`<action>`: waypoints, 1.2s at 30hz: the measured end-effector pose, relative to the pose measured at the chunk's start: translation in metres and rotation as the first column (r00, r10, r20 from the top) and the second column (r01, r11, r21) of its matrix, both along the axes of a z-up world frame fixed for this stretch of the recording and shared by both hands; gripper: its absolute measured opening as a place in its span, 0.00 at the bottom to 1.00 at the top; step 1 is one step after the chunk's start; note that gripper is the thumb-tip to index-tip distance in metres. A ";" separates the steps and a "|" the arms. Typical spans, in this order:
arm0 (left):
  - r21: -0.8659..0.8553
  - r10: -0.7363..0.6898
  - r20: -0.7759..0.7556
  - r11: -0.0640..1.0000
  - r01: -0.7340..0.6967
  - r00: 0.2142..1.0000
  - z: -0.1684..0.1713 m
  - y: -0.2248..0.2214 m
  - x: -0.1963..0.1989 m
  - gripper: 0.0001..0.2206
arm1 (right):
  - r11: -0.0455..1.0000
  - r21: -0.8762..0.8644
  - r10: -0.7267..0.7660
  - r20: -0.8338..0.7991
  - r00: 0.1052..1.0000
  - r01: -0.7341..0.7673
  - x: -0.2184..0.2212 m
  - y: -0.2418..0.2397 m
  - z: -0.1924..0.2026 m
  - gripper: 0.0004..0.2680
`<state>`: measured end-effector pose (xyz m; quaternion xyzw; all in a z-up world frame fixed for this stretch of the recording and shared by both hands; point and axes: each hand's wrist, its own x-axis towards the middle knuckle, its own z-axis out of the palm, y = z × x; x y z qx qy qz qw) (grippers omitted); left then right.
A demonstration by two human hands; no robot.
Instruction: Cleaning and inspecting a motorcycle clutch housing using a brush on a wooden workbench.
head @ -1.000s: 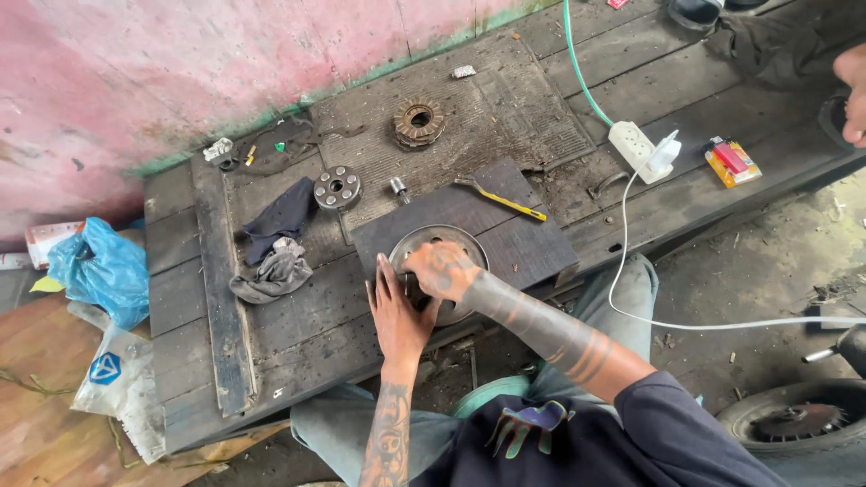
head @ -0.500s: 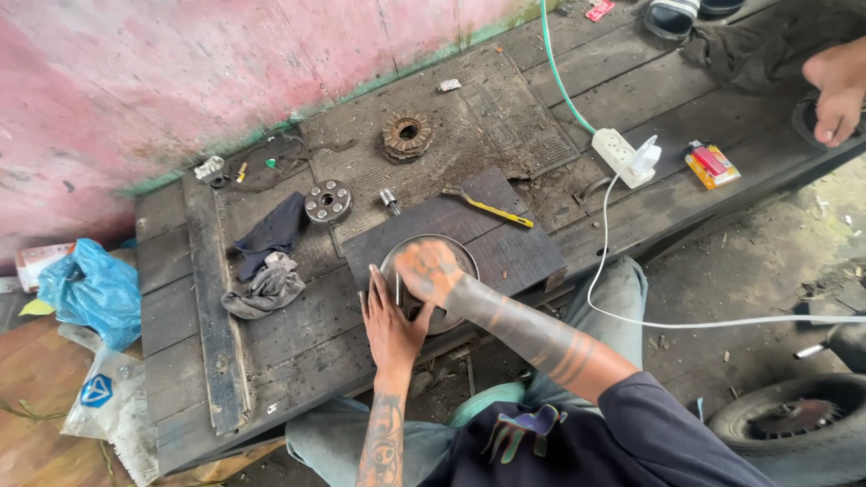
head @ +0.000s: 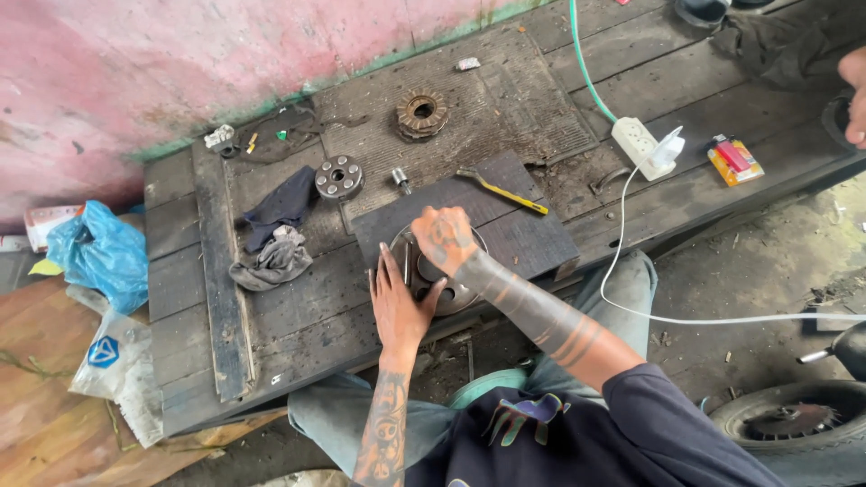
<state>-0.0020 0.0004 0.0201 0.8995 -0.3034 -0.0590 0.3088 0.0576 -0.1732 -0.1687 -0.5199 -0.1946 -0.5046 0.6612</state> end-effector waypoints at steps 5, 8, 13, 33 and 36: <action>-0.013 -0.004 -0.002 1.000 0.004 1.000 0.006 0.000 -0.003 0.51 | 0.894 0.182 0.312 0.403 0.860 -0.410 0.049 -0.012 -0.083 0.10; 0.036 0.007 0.018 0.999 -0.008 1.000 0.002 -0.002 0.000 0.54 | 0.932 0.163 0.261 0.321 0.910 -0.325 0.034 0.004 -0.066 0.11; -0.060 -0.001 0.018 0.998 0.002 1.000 -0.004 0.002 -0.001 0.55 | 0.997 0.001 0.072 0.161 0.984 -0.073 0.023 -0.004 -0.038 0.13; 0.043 -0.037 0.211 0.999 0.029 0.977 -0.008 0.004 -0.004 0.50 | 0.550 -0.826 -0.820 -0.562 0.112 -0.119 -0.125 -0.041 0.160 0.05; 0.113 -0.356 0.193 0.934 0.340 0.914 0.001 0.006 -0.009 0.46 | 0.660 -0.735 -0.721 -0.678 0.144 -0.155 -0.151 -0.027 0.192 0.04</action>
